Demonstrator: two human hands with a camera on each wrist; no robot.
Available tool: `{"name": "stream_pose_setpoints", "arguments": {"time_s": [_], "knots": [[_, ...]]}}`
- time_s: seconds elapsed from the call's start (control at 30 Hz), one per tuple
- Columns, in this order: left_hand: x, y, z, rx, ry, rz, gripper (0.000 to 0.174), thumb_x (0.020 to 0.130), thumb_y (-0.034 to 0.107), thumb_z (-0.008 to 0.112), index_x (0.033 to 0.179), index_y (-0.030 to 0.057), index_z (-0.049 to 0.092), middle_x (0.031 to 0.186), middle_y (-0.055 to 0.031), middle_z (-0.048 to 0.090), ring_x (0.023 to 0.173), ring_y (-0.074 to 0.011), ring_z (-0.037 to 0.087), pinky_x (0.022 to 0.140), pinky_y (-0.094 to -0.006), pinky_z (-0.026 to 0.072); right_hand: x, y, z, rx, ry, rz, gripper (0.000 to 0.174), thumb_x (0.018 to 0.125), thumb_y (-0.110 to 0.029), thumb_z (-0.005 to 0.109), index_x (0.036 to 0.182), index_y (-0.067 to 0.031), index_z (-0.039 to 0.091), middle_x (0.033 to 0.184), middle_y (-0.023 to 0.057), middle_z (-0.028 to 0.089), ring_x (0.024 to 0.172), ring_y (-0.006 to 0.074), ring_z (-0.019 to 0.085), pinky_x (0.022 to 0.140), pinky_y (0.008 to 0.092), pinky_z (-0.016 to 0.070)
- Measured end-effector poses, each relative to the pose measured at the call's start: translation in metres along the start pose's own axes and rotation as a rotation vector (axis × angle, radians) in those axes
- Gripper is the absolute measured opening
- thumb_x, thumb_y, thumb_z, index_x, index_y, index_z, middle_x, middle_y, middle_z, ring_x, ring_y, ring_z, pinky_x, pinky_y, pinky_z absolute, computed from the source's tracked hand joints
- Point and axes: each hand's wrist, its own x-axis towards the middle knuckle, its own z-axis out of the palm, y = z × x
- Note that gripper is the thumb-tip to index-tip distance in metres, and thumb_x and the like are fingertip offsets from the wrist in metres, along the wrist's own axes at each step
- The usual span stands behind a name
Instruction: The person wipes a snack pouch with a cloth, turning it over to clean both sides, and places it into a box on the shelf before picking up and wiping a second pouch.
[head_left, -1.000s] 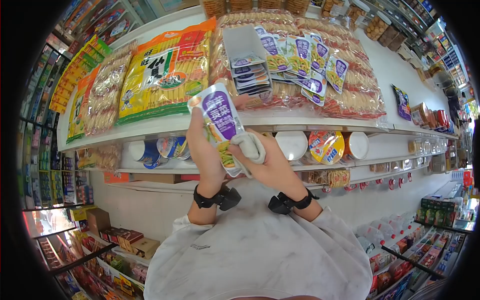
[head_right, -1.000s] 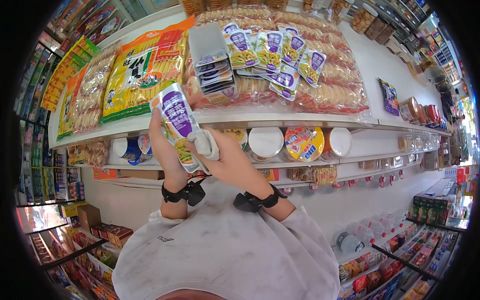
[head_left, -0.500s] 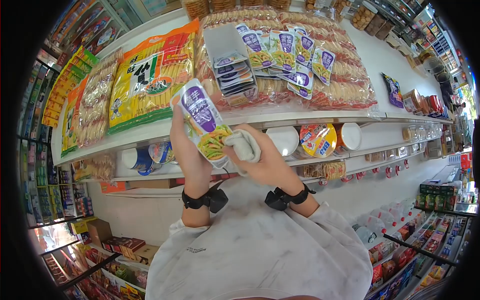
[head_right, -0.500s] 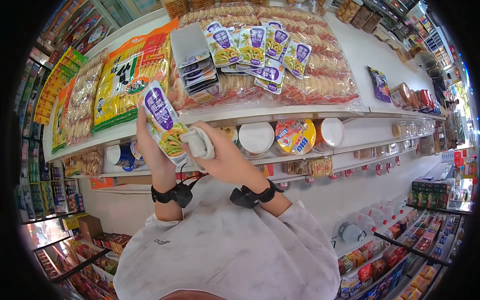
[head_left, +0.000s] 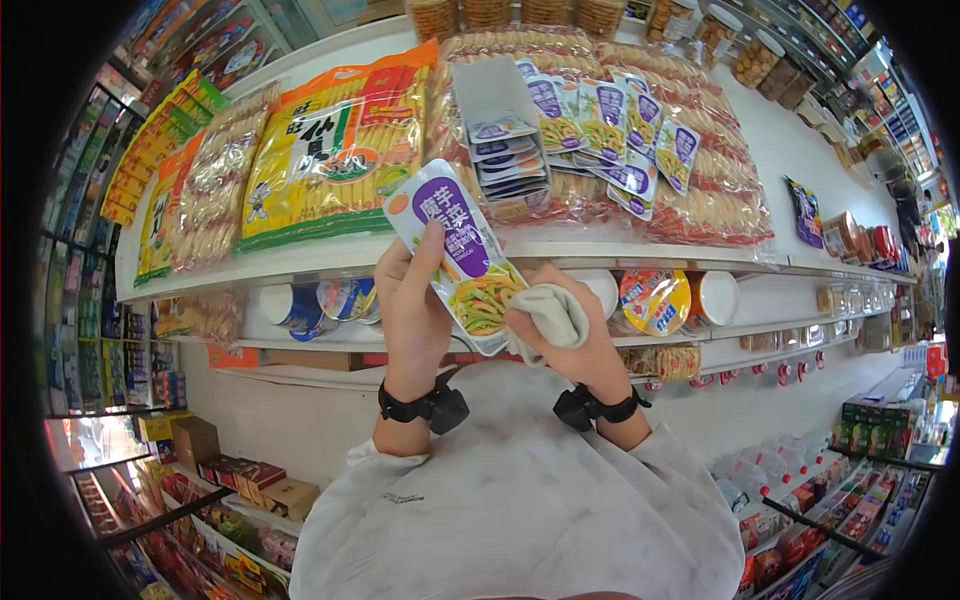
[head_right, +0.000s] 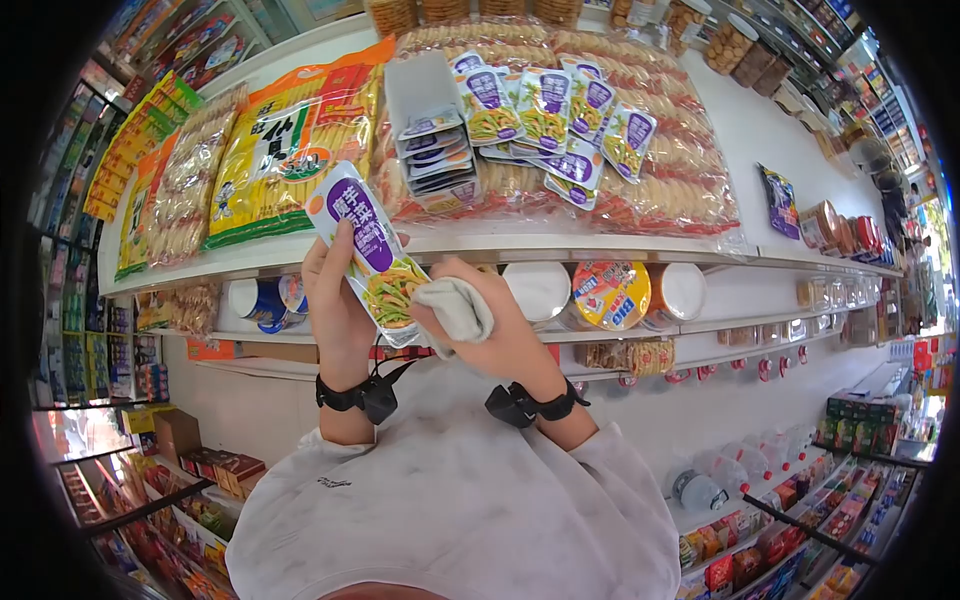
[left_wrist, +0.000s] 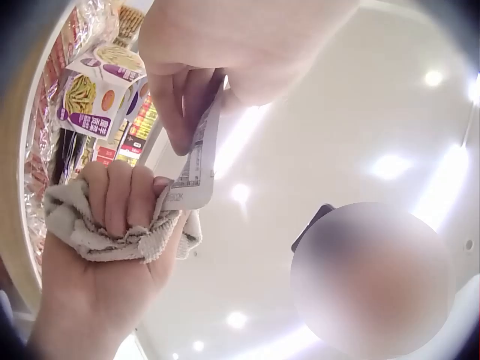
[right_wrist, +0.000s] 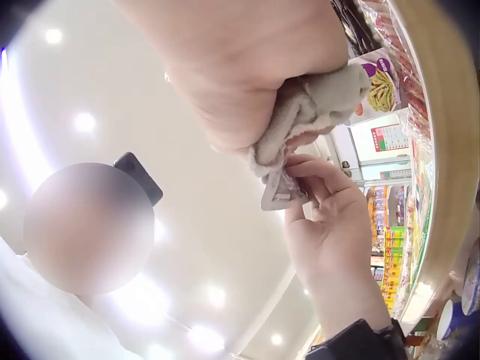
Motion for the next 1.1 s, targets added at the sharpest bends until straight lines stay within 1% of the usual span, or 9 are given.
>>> {"name": "stream_pose_setpoints", "arguments": {"time_s": [0.2, 0.37, 0.4, 0.47, 0.5, 0.57, 0.67, 0.83, 1.1], "knots": [[-0.001, 0.005, -0.002, -0.003, 0.096, 0.11, 0.028, 0.102, 0.023, 0.054, 0.114, -0.0017, 0.059, 0.106, -0.0138, 0.069, 0.096, -0.0221, 0.069, 0.087, -0.0367, 0.0531, -0.001, 0.003, 0.003, 0.097, 0.058, -0.072, 0.023, 0.087, -0.009, 0.074, 0.102, -0.0031, 0.057, 0.096, 0.0056, 0.06, 0.085, 0.013, 0.057, 0.076, 0.027, 0.0468], [0.004, 0.008, -0.012, -0.012, 0.22, 0.247, 0.032, 0.103, 0.024, 0.052, 0.123, -0.0011, 0.054, 0.118, -0.01, 0.064, 0.108, -0.0192, 0.064, 0.095, -0.0387, 0.0492, -0.002, 0.022, -0.009, 0.057, 0.621, -0.089, 0.026, 0.1, -0.022, 0.058, 0.12, -0.0049, 0.055, 0.112, 0.004, 0.061, 0.1, 0.0107, 0.058, 0.088, 0.0271, 0.0469], [0.002, 0.01, -0.008, 0.01, 0.214, 0.189, 0.029, 0.104, 0.024, 0.051, 0.118, -0.0007, 0.06, 0.108, -0.0074, 0.065, 0.097, -0.0167, 0.064, 0.088, -0.0339, 0.049, 0.001, 0.022, -0.013, 0.025, 0.686, -0.137, 0.029, 0.102, -0.025, 0.056, 0.122, -0.0044, 0.054, 0.113, 0.0052, 0.061, 0.102, 0.0113, 0.058, 0.091, 0.0275, 0.0461], [-0.008, 0.01, -0.012, 0.615, 0.022, 0.027, 0.028, 0.104, 0.023, 0.052, 0.112, -0.0006, 0.064, 0.102, -0.0063, 0.064, 0.09, -0.0142, 0.061, 0.081, -0.0309, 0.0475, 0.005, 0.017, -0.01, 0.031, 0.792, -0.226, 0.039, 0.104, -0.031, 0.05, 0.129, -0.0016, 0.049, 0.119, 0.0092, 0.059, 0.112, 0.0147, 0.056, 0.098, 0.0296, 0.0426], [-0.012, 0.011, -0.014, 0.915, -0.074, -0.061, 0.028, 0.104, 0.023, 0.052, 0.11, -0.0006, 0.066, 0.098, -0.0057, 0.064, 0.086, -0.013, 0.059, 0.077, -0.0295, 0.0467, 0.007, 0.013, -0.01, -0.053, 0.75, -0.266, 0.039, 0.103, -0.03, 0.051, 0.128, -0.0007, 0.049, 0.12, 0.0101, 0.058, 0.112, 0.0167, 0.055, 0.098, 0.0312, 0.0418], [-0.017, 0.005, 0.009, 0.807, -0.367, -0.134, 0.024, 0.102, 0.016, 0.053, 0.096, -0.0051, 0.062, 0.092, -0.0088, 0.059, 0.071, -0.0148, 0.049, 0.061, -0.031, 0.0406, 0.01, 0.006, -0.011, -0.218, 0.665, -0.345, 0.037, 0.101, -0.027, 0.053, 0.125, 0.0013, 0.051, 0.121, 0.0117, 0.056, 0.112, 0.0206, 0.054, 0.1, 0.0344, 0.0401], [-0.021, -0.015, 0.032, 0.601, -0.505, 0.13, 0.02, 0.099, 0.011, 0.058, 0.093, -0.0073, 0.061, 0.085, -0.0087, 0.055, 0.069, -0.0148, 0.048, 0.059, -0.0292, 0.0379, 0.015, 0.0, -0.009, -0.201, 0.538, -0.201, 0.032, 0.094, -0.016, 0.064, 0.12, 0.0008, 0.055, 0.112, 0.0088, 0.06, 0.103, 0.0149, 0.056, 0.093, 0.0297, 0.0439], [-0.015, -0.021, 0.021, 0.656, -0.311, 0.202, 0.015, 0.093, 0.007, 0.066, 0.091, -0.0069, 0.064, 0.082, -0.0068, 0.052, 0.068, -0.0132, 0.045, 0.059, -0.026, 0.0369, 0.013, -0.002, -0.009, 0.125, 0.486, 0.062, 0.031, 0.087, -0.005, 0.071, 0.115, -0.0003, 0.059, 0.104, 0.0041, 0.065, 0.094, 0.0086, 0.059, 0.082, 0.0243, 0.0484], [-0.017, -0.007, 0.017, 0.554, 0.07, 0.47, 0.013, 0.091, 0.005, 0.069, 0.092, -0.0073, 0.066, 0.088, -0.0032, 0.055, 0.077, -0.0079, 0.049, 0.065, -0.022, 0.0388, 0.006, 0.004, 0.015, 0.107, 0.057, 0.127, 0.035, 0.081, -0.011, 0.079, 0.11, -0.0023, 0.061, 0.098, 0.0038, 0.068, 0.088, 0.0092, 0.062, 0.079, 0.0265, 0.0506]]}}
